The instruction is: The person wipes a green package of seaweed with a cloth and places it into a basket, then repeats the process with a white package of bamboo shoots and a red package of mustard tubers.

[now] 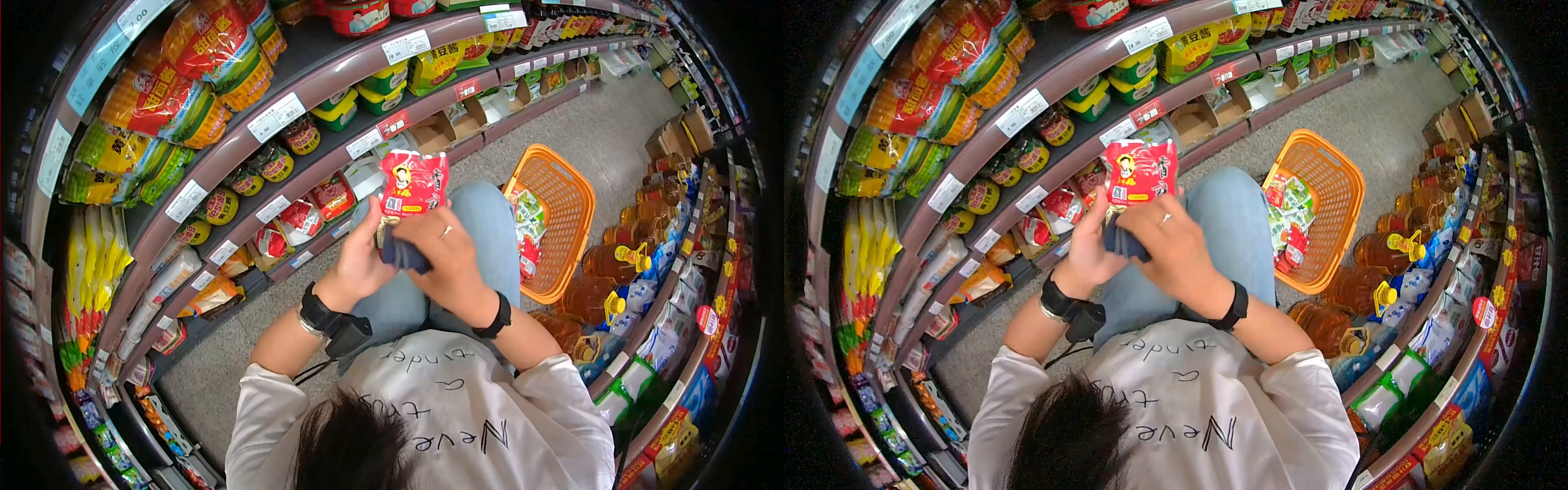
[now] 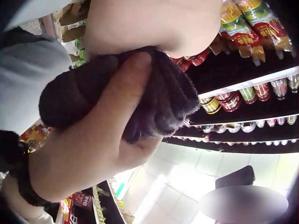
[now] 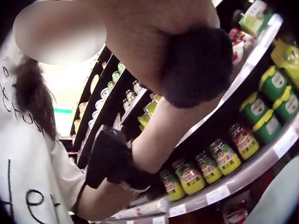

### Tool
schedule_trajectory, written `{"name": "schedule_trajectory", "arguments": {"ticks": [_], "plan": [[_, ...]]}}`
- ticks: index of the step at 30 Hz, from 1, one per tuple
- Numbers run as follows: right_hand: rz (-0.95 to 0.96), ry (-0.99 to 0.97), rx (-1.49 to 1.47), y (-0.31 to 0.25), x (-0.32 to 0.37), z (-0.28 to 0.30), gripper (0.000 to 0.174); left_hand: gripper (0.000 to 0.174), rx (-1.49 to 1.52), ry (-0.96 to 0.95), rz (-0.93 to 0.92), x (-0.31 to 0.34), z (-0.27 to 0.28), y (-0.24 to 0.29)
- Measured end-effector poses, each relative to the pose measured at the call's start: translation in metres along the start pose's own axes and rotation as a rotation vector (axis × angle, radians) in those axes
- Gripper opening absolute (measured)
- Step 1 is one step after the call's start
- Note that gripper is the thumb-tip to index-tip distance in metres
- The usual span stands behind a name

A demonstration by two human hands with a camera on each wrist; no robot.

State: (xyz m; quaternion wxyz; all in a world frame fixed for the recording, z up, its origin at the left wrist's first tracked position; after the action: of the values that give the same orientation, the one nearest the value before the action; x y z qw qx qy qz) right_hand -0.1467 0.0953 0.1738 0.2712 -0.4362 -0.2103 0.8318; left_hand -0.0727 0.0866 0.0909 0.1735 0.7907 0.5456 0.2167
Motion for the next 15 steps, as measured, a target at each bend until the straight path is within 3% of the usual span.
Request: {"name": "schedule_trajectory", "arguments": {"ticks": [6,9,10,11,12,15], "plan": [[-0.086,0.238,0.182,0.025,0.004,0.028,0.054,0.069,0.064,-0.085,-0.109,-0.001,-0.013,0.013],[0.028,0.094,0.11,0.0,0.013,0.004,0.056,0.072,-0.007,-0.096,-0.069,-0.001,-0.014,0.005],[0.081,0.041,0.078,-0.007,0.014,-0.005,0.056,0.066,-0.061,-0.158,-0.077,0.0,-0.019,0.004],[0.106,0.035,0.09,-0.007,0.014,-0.006,0.058,0.064,-0.108,-0.069,-0.072,0.0,-0.007,-0.001],[0.111,0.072,0.106,-0.005,0.012,0.001,0.058,0.062,-0.154,0.022,-0.067,0.001,0.004,-0.004],[0.14,0.186,0.157,0.003,0.002,0.021,0.057,0.049,-0.163,0.033,-0.111,0.001,0.006,0.006]]}}
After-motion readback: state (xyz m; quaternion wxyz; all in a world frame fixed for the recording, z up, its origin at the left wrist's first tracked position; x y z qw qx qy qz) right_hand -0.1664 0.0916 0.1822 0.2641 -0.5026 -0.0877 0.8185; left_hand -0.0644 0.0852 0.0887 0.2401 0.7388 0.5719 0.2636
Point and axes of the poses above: each hand's wrist, its own x-axis away from the middle knuckle, its own z-axis out of the back of the hand, y = z × x, the point moved 9 cm from there along -x, towards the middle knuckle
